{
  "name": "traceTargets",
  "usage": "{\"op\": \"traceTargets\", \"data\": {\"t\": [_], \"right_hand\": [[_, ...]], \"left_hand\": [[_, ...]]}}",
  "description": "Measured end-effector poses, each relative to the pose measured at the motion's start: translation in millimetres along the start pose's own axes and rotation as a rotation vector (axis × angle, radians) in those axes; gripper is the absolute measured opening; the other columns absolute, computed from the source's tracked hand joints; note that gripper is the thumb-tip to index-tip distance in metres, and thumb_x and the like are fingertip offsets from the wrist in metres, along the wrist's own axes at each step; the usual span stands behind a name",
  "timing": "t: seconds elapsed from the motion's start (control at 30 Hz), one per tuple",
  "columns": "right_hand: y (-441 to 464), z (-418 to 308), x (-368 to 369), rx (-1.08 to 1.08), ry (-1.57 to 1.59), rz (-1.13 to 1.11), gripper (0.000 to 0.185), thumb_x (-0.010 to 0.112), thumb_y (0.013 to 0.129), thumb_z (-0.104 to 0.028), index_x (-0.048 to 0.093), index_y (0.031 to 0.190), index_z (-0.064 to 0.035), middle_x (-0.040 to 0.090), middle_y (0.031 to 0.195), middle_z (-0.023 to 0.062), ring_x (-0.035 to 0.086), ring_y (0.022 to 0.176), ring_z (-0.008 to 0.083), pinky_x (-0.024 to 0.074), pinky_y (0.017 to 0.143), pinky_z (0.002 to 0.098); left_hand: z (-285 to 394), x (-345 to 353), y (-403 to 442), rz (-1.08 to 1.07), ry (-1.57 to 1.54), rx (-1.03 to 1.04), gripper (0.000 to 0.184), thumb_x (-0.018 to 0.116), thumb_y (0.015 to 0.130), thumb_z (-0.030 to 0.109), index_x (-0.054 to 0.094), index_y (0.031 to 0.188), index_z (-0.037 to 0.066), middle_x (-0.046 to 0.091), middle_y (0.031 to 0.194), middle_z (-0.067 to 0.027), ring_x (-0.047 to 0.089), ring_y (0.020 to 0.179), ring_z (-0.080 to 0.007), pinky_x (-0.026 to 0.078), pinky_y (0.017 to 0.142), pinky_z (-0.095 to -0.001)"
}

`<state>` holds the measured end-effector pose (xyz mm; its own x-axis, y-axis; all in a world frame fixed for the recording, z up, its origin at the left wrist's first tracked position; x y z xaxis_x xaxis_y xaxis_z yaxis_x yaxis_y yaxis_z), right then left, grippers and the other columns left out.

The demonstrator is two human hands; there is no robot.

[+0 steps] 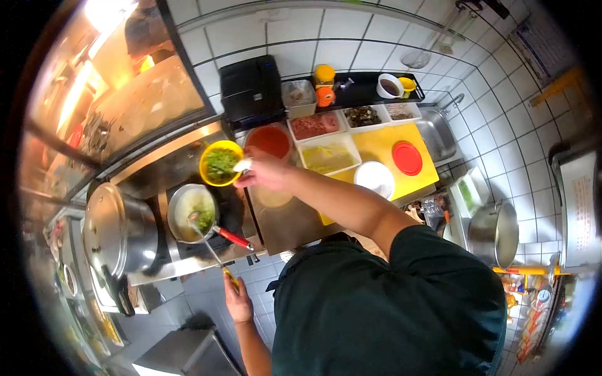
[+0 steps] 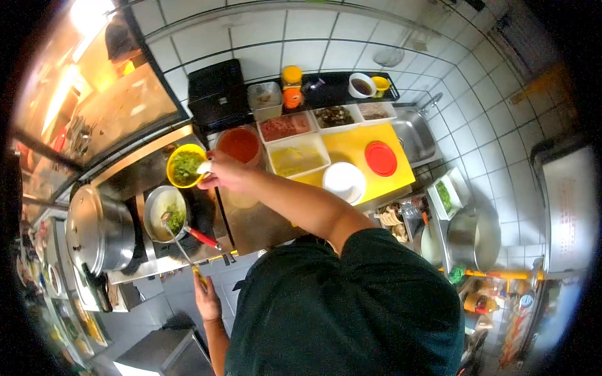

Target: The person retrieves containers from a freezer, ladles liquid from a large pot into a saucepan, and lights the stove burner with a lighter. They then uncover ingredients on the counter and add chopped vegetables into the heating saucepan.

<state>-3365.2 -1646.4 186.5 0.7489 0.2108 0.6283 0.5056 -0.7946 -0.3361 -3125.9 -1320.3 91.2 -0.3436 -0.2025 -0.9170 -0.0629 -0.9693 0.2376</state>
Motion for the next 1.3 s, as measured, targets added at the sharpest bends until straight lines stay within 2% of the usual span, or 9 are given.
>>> {"op": "traceTargets", "data": {"t": [0.1,0.13,0.4,0.47,0.7,0.8,0.9,1.07,1.3], "right_hand": [[-48.8,-35.1,-73.5,-0.369,-0.509,0.019,0.059,0.066,0.094,-0.015,0.034,0.143,-0.0071,0.056,0.127,0.0168,0.067,0.103,0.0296,0.0629,0.082,0.0429],[-86.1,-60.7,-78.8,-0.113,-0.159,0.138,0.062,0.069,0.093,-0.017,0.034,0.144,-0.0081,0.055,0.129,0.0156,0.067,0.103,0.0286,0.0629,0.081,0.0427],[-253.3,-122.6,-307.6,-0.250,-0.245,0.739,0.043,0.057,0.098,-0.015,0.041,0.138,-0.0054,0.063,0.116,0.0141,0.068,0.092,0.0272,0.0623,0.078,0.0396],[-276.7,-115.6,-366.7,-0.189,-0.209,0.785,0.036,0.054,0.098,-0.013,0.049,0.133,-0.0053,0.064,0.115,0.0123,0.068,0.095,0.0237,0.0613,0.080,0.0374],[-257.9,-63.7,-481.8,-0.082,-0.091,0.769,0.032,0.057,0.096,-0.012,0.055,0.127,-0.0036,0.064,0.119,0.0151,0.069,0.097,0.0299,0.0616,0.077,0.0429],[-264.2,-91.6,-464.2,0.207,-1.103,1.080,0.040,0.065,0.090,-0.013,0.055,0.128,-0.0024,0.063,0.120,0.0198,0.066,0.102,0.0359,0.0572,0.086,0.0458],[-266.0,-121.4,-407.1,-0.348,-1.404,1.179,0.047,0.071,0.085,-0.015,0.057,0.127,-0.0033,0.061,0.119,0.0207,0.063,0.107,0.0391,0.0521,0.093,0.0466],[-221.1,-123.9,-333.2,-0.444,-1.481,0.459,0.044,0.072,0.082,-0.015,0.064,0.124,-0.0084,0.058,0.121,0.0174,0.062,0.109,0.0349,0.0529,0.091,0.0460],[-143.6,-113.3,-300.9,-0.650,-1.914,0.306,0.049,0.065,0.088,-0.021,0.056,0.131,0.0019,0.048,0.145,0.0157,0.042,0.137,0.0344,0.0331,0.114,0.0447]], "left_hand": [[5.9,-25.7,19.8,-0.031,0.004,-0.046,0.044,0.063,0.097,0.010,0.050,0.138,-0.002,0.052,0.139,-0.0278,0.062,0.114,-0.0442,0.054,0.093,-0.0424],[16.8,-37.4,26.8,0.028,0.022,0.013,0.040,0.062,0.096,0.005,0.053,0.135,0.000,0.052,0.139,-0.0281,0.062,0.115,-0.0447,0.054,0.093,-0.0433],[140.5,-85.5,95.5,0.283,-0.138,0.318,0.039,0.061,0.087,-0.007,0.061,0.125,0.004,0.060,0.127,-0.0281,0.065,0.110,-0.0411,0.055,0.088,-0.0414],[163.9,-57.4,108.5,0.143,-0.454,0.105,0.038,0.063,0.086,-0.006,0.063,0.123,0.003,0.060,0.126,-0.0283,0.066,0.107,-0.0410,0.057,0.087,-0.0415],[298.5,18.2,213.8,-0.239,-0.203,0.481,0.035,0.065,0.083,-0.001,0.066,0.118,0.003,0.059,0.129,-0.0256,0.068,0.099,-0.0385,0.058,0.079,-0.0416],[321.4,57.0,253.9,-0.201,-0.218,0.504,0.037,0.065,0.084,0.000,0.064,0.121,0.004,0.057,0.131,-0.0248,0.068,0.099,-0.0390,0.059,0.078,-0.0423],[334.9,86.9,284.8,-0.205,-0.223,0.504,0.038,0.065,0.084,0.002,0.063,0.121,0.004,0.056,0.131,-0.0246,0.068,0.098,-0.0397,0.059,0.077,-0.0432],[346.6,114.8,319.3,-0.294,-0.126,0.525,0.035,0.061,0.086,0.004,0.061,0.122,0.004,0.056,0.132,-0.0246,0.067,0.100,-0.0400,0.058,0.077,-0.0445],[351.9,74.7,341.2,-0.518,-0.053,0.591,0.033,0.060,0.088,0.003,0.059,0.121,0.002,0.058,0.129,-0.0240,0.066,0.102,-0.0381,0.058,0.082,-0.0432]]}}
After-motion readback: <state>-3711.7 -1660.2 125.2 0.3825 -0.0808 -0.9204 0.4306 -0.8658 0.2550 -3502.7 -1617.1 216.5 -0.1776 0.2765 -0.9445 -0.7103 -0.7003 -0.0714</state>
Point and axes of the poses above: each hand's wrist, its own y-axis towards the middle knuckle, its own x-axis out of the palm, z = x × y, the point moved 4 cm from there along y, towards the middle knuckle
